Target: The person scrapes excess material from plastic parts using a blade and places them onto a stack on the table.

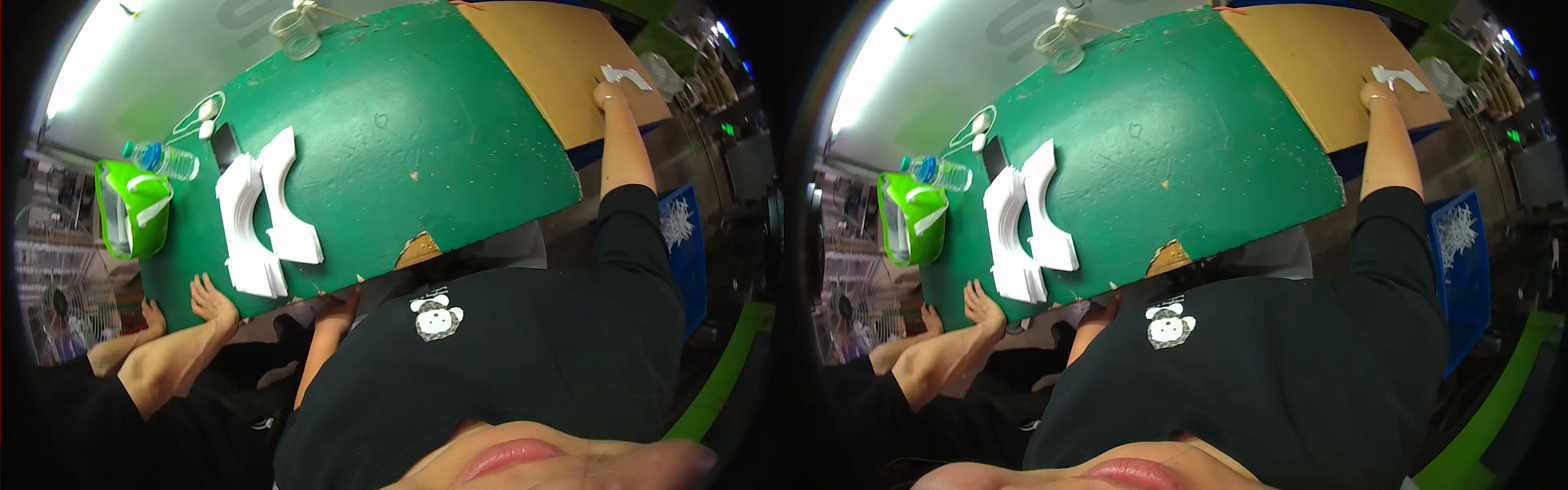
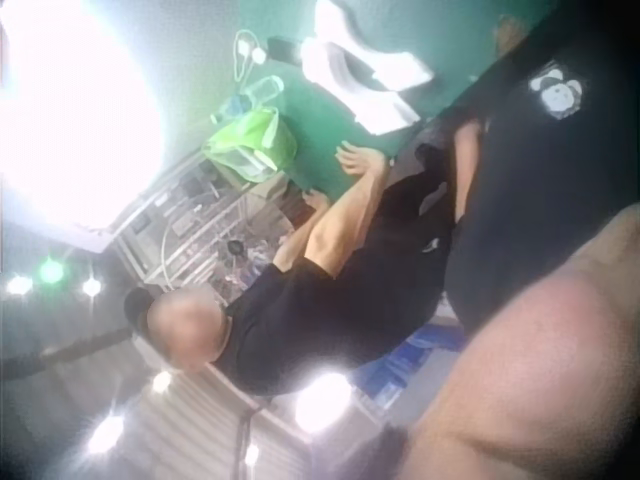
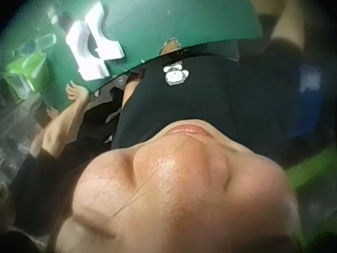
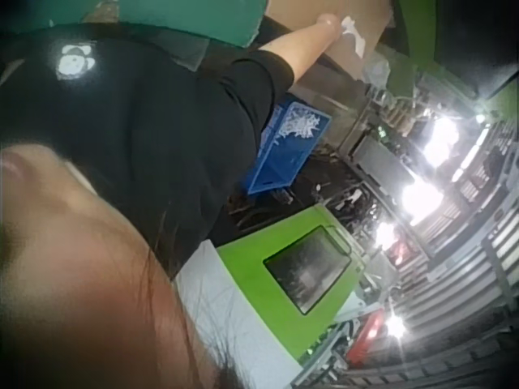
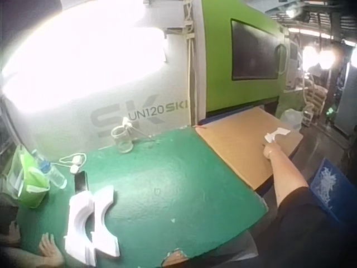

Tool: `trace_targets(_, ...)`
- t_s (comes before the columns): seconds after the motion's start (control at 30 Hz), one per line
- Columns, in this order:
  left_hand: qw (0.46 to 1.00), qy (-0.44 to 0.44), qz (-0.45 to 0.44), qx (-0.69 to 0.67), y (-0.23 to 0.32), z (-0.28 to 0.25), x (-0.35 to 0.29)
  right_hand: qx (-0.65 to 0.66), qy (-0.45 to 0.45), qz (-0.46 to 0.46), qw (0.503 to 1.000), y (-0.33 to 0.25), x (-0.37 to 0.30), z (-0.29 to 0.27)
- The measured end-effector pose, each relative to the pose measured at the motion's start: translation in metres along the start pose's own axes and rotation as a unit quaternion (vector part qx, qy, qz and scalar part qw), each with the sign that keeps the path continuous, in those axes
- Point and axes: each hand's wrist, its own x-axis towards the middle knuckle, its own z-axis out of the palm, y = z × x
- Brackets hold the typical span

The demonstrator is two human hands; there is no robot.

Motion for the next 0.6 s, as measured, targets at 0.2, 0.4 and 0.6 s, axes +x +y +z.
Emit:
trace_targets(0.2, 1.000, -0.012, -0.008, 0.013, 0.004, 0.000, 0.002, 0.088, 0.242, 0.057, 0.965, 0.019, 0.012, -0.001)
trace_targets(0.4, 0.999, -0.042, -0.002, 0.033, 0.015, -0.021, -0.028, -0.009, 0.389, -0.121, 0.913, 0.000, -0.079, -0.099)
trace_targets(0.6, 0.957, -0.097, 0.272, -0.005, 0.020, -0.067, -0.071, 0.094, 0.528, -0.234, 0.811, -0.029, -0.201, -0.152)
